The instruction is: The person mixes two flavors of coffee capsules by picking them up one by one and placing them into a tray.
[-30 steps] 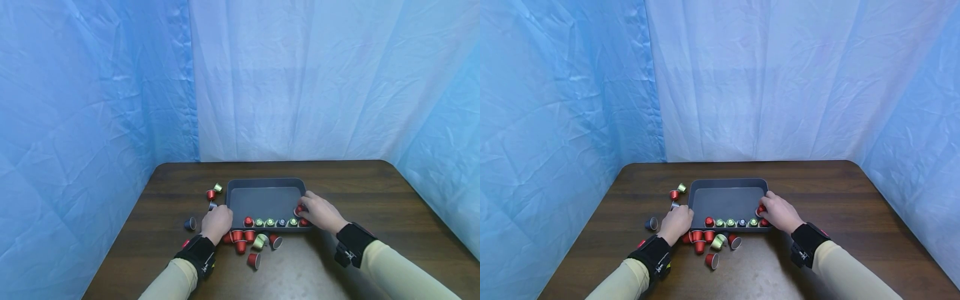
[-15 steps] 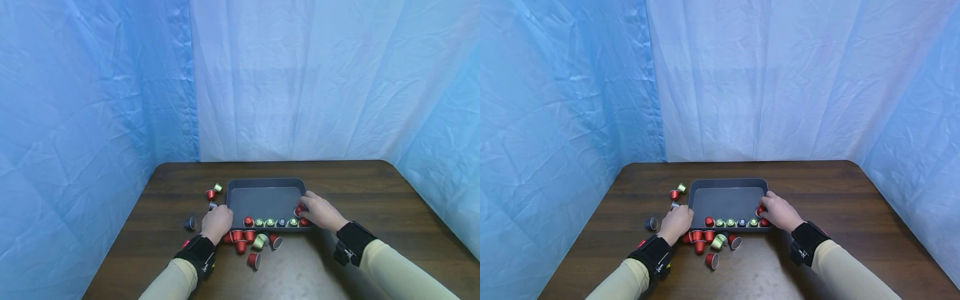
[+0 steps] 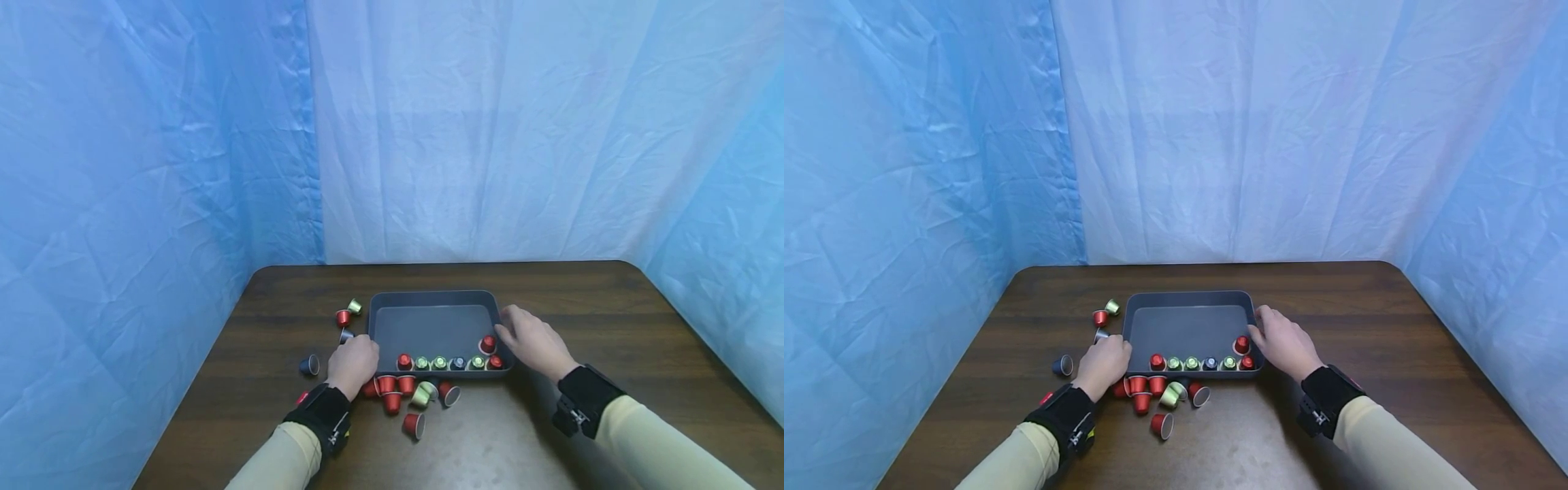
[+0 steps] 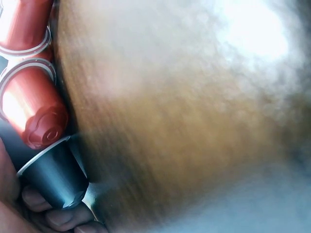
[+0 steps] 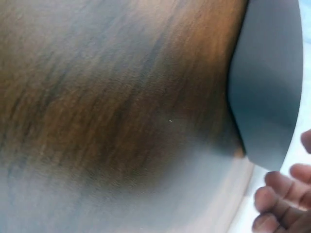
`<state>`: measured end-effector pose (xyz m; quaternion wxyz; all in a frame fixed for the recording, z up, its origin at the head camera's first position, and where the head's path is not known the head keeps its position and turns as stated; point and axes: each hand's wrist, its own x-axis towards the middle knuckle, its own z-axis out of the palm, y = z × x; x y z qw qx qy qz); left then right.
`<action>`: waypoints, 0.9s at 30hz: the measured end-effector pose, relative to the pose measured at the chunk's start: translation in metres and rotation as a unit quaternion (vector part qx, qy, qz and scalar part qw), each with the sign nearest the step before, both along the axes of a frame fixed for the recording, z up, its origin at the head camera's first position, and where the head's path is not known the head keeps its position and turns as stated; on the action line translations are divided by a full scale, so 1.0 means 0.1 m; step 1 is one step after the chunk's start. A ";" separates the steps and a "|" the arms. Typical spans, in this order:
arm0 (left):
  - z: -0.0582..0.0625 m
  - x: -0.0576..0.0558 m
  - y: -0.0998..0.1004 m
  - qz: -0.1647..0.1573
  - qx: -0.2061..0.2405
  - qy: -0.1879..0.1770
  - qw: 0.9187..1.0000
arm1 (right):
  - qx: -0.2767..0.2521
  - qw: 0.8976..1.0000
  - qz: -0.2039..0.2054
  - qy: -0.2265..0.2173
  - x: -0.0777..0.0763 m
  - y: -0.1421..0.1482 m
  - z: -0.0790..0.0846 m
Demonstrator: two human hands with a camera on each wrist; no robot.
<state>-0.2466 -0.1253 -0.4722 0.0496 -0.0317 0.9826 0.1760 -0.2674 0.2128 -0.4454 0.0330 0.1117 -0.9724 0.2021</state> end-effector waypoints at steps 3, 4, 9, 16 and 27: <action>0.00 0.00 0.00 0.000 0.001 -0.001 1.000 | 0.003 0.999 -0.019 -0.031 0.00 0.00 -0.02; 0.00 -0.01 0.00 0.000 0.002 -0.002 1.000 | 0.005 0.999 -0.022 -0.039 -0.01 0.00 -0.03; 0.00 0.00 0.00 -0.002 0.003 -0.006 1.000 | 0.018 0.998 -0.031 -0.057 0.00 -0.02 -0.10; 0.01 0.00 0.00 -0.007 0.000 -0.006 1.000 | 0.020 0.996 -0.042 -0.081 -0.01 -0.04 -0.15; 0.01 -0.01 -0.02 -0.016 -0.007 -0.017 1.000 | 0.026 0.991 -0.053 -0.118 -0.04 -0.07 -0.16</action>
